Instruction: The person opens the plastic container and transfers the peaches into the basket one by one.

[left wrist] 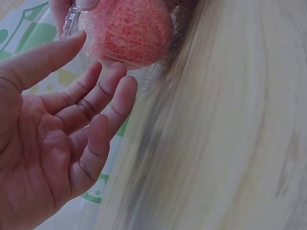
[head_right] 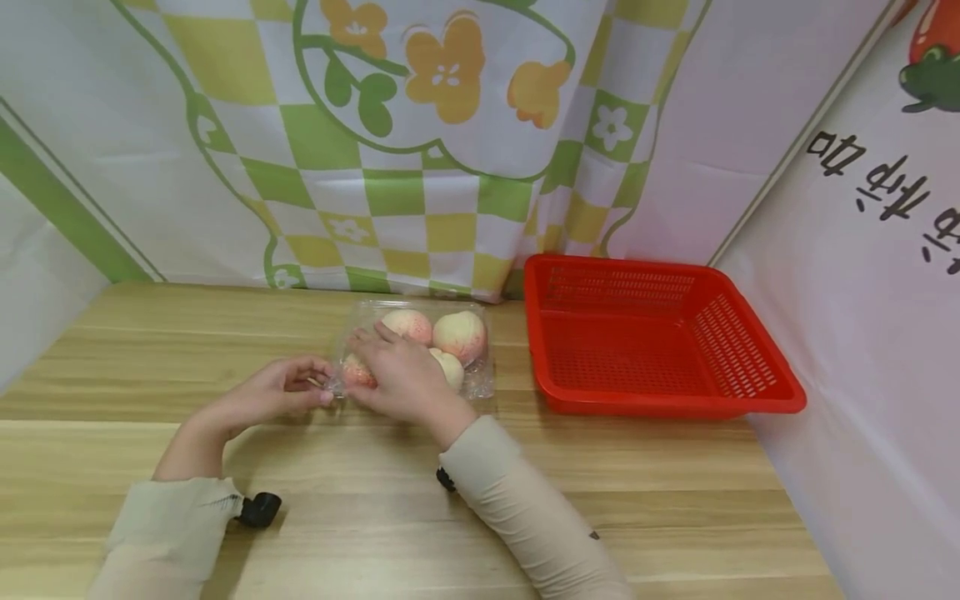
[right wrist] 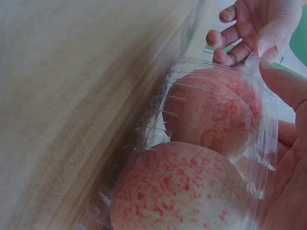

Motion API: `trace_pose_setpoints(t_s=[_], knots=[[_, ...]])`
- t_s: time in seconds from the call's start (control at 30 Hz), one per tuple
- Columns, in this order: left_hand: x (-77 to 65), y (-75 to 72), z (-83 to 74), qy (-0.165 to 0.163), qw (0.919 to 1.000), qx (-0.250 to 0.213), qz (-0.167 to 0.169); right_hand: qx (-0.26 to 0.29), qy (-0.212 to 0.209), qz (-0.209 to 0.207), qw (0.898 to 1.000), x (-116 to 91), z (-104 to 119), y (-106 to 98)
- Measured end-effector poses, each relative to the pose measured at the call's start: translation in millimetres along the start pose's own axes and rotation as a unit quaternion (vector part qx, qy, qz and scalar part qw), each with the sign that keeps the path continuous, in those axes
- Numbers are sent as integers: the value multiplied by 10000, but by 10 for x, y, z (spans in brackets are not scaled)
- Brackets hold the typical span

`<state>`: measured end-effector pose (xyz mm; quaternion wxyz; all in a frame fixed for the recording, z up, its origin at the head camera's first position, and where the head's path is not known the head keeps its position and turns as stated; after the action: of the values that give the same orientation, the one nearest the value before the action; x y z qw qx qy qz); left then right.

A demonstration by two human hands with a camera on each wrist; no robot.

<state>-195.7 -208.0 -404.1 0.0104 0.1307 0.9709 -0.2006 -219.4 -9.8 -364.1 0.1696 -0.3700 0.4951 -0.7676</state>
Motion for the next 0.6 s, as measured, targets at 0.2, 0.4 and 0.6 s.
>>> trace_pose_setpoints(t_s=[0.2, 0.4, 0.6], knots=[[19, 23, -9, 34, 10000, 50, 10, -412, -106, -120, 9990, 0, 24, 39], [22, 59, -47, 171, 9998, 50, -3, -1015, -532, -591, 9917, -32, 71, 79], [2, 63, -64, 297, 9995, 44, -10, -1350, -795, -858, 9839, -49, 106, 97]])
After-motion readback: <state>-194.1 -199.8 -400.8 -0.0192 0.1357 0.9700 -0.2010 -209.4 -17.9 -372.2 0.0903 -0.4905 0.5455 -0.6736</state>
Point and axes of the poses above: each hand's wrist, its own x-axis towards the middle knuckle, its own y-axis out of the palm, z = x × y, the point moved 3 cm from there along x, towards the middle knuckle, and after that the axes turned 13 degrees about -z, right-handed, at the moved point
